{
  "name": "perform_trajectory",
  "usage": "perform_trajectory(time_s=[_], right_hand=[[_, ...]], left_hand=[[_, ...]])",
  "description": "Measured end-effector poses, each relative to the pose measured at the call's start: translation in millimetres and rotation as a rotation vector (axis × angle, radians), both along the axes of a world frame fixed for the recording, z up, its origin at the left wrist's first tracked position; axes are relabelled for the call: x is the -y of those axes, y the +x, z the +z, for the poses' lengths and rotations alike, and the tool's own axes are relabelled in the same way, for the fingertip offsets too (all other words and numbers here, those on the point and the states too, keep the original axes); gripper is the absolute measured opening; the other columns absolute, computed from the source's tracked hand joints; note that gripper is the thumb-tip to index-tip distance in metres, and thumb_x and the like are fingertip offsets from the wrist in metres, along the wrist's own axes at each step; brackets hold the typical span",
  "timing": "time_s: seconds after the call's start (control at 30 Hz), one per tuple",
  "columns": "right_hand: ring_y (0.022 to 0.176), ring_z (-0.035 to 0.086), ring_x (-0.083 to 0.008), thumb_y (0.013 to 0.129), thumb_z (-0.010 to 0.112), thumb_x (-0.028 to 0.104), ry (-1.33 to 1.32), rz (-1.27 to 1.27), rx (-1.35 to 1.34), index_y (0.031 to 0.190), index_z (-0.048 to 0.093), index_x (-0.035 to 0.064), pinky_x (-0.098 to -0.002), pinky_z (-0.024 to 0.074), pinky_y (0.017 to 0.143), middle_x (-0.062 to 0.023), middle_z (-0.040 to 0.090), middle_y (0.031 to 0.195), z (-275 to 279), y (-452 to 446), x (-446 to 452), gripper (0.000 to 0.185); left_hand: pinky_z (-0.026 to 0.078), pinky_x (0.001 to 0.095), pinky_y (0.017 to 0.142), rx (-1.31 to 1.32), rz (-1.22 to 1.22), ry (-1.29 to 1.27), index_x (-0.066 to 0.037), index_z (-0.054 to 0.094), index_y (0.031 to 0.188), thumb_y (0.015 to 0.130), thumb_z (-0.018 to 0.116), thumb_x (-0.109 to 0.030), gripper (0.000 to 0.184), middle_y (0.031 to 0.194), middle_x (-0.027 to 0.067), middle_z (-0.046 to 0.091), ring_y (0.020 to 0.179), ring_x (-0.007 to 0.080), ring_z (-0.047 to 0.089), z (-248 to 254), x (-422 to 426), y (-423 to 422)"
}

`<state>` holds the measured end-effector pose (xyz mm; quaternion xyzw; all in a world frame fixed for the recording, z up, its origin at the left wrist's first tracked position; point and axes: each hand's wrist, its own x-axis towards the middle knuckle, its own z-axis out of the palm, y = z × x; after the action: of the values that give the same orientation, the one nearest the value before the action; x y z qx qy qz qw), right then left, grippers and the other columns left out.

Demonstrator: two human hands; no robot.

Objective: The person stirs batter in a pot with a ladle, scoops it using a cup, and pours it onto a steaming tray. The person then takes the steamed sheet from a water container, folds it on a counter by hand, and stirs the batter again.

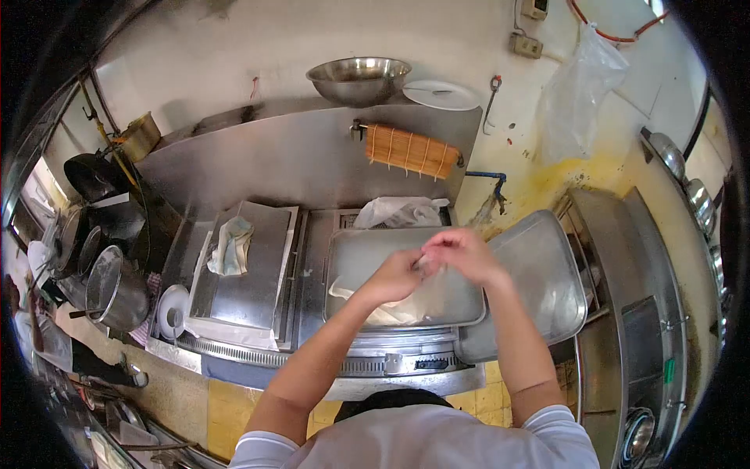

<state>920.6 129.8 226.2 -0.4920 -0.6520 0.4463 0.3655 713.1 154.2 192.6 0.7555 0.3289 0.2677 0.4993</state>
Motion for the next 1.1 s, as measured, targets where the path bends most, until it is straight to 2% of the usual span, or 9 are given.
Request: perform_trajectory(time_s=[0.17,0.4,0.53,0.63,0.77,0.87,0.9,1.0,1.1], right_hand=[[0.098,0.061,-0.0095,0.092,0.062,0.002,0.173,0.023,-0.28,0.119,0.07,0.0022,-0.0282,0.0505,0.086,-0.0034,0.069,0.108,3,-15,-3,0.028],[0.08,0.068,-0.0252,0.095,0.054,0.018,-0.093,-0.124,0.296,0.104,0.07,-0.0047,-0.04,0.0528,0.075,-0.0154,0.071,0.083,-141,-42,-3,0.029],[0.102,0.071,-0.0417,0.091,0.058,0.018,-0.03,-0.234,0.639,0.11,0.071,-0.0031,-0.0476,0.0555,0.088,-0.0271,0.073,0.108,-239,38,12,0.031],[0.105,0.072,-0.0383,0.089,0.061,0.014,-0.15,-0.175,0.706,0.111,0.072,-0.0017,-0.0441,0.0557,0.092,-0.0253,0.074,0.111,-210,32,2,0.03],[0.099,0.072,-0.0323,0.09,0.061,0.016,0.127,-0.123,-0.009,0.111,0.072,-0.0008,-0.039,0.055,0.092,-0.0223,0.075,0.105,-115,-74,-1,0.029],[0.097,0.071,-0.0348,0.093,0.056,0.02,-0.212,-0.047,0.217,0.111,0.071,-0.0012,-0.0399,0.0541,0.093,-0.025,0.074,0.106,-121,-98,10,0.032],[0.104,0.07,-0.0426,0.093,0.055,0.018,-0.021,-0.079,0.361,0.11,0.073,-0.0028,-0.0461,0.0557,0.089,-0.0301,0.069,0.12,-212,-74,-6,0.032],[0.105,0.068,-0.0444,0.094,0.054,0.018,-0.01,-0.181,0.736,0.113,0.073,0.0001,-0.0491,0.0527,0.098,-0.028,0.072,0.113,-272,11,11,0.032],[0.112,0.067,-0.0422,0.093,0.056,0.017,0.037,-0.299,1.005,0.112,0.074,0.003,-0.05,0.0512,0.1,-0.0247,0.072,0.118,-259,21,33,0.029]], left_hand=[[0.057,0.0414,0.087,0.053,0.235,0.387,-0.004,0.073,0.115,0.095,0.072,-0.013,0.022,0.106,0.0197,0.076,0.099,0.0283,0.075,31,-3,4],[0.059,0.038,0.088,0.11,0.488,0.637,0.0,0.075,0.106,0.079,0.058,0.012,0.034,0.105,0.0177,0.077,0.096,0.028,0.076,19,-12,-52],[0.059,0.0389,0.086,0.157,0.817,0.462,-0.002,0.076,0.104,0.079,0.064,0.009,0.03,0.101,0.016,0.077,0.094,0.031,0.075,-23,-31,-116],[0.059,0.0405,0.083,0.018,0.722,0.545,-0.005,0.077,0.102,0.079,0.067,0.006,0.027,0.099,0.0149,0.076,0.093,0.0332,0.075,-58,-14,-110],[0.059,0.0415,0.08,0.006,0.515,0.56,-0.006,0.077,0.101,0.078,0.066,0.006,0.028,0.099,0.0142,0.076,0.092,0.0331,0.074,-54,15,-59],[0.059,0.0419,0.08,0.061,0.539,0.593,-0.005,0.077,0.101,0.079,0.065,0.008,0.028,0.1,0.0157,0.076,0.091,0.0325,0.075,-43,8,-67],[0.059,0.042,0.079,0.082,0.601,0.639,-0.004,0.076,0.102,0.081,0.065,0.008,0.027,0.099,0.0163,0.076,0.091,0.0326,0.075,-42,-5,-90],[0.059,0.0414,0.079,0.096,0.857,0.408,-0.001,0.075,0.104,0.088,0.064,0.007,0.02,0.097,0.0185,0.076,0.09,0.0335,0.075,-46,-12,-142],[0.059,0.043,0.081,-0.171,0.775,0.369,-0.002,0.076,0.1,0.091,0.068,-0.005,0.013,0.097,0.0192,0.076,0.09,0.0346,0.075,-142,-12,-157]])
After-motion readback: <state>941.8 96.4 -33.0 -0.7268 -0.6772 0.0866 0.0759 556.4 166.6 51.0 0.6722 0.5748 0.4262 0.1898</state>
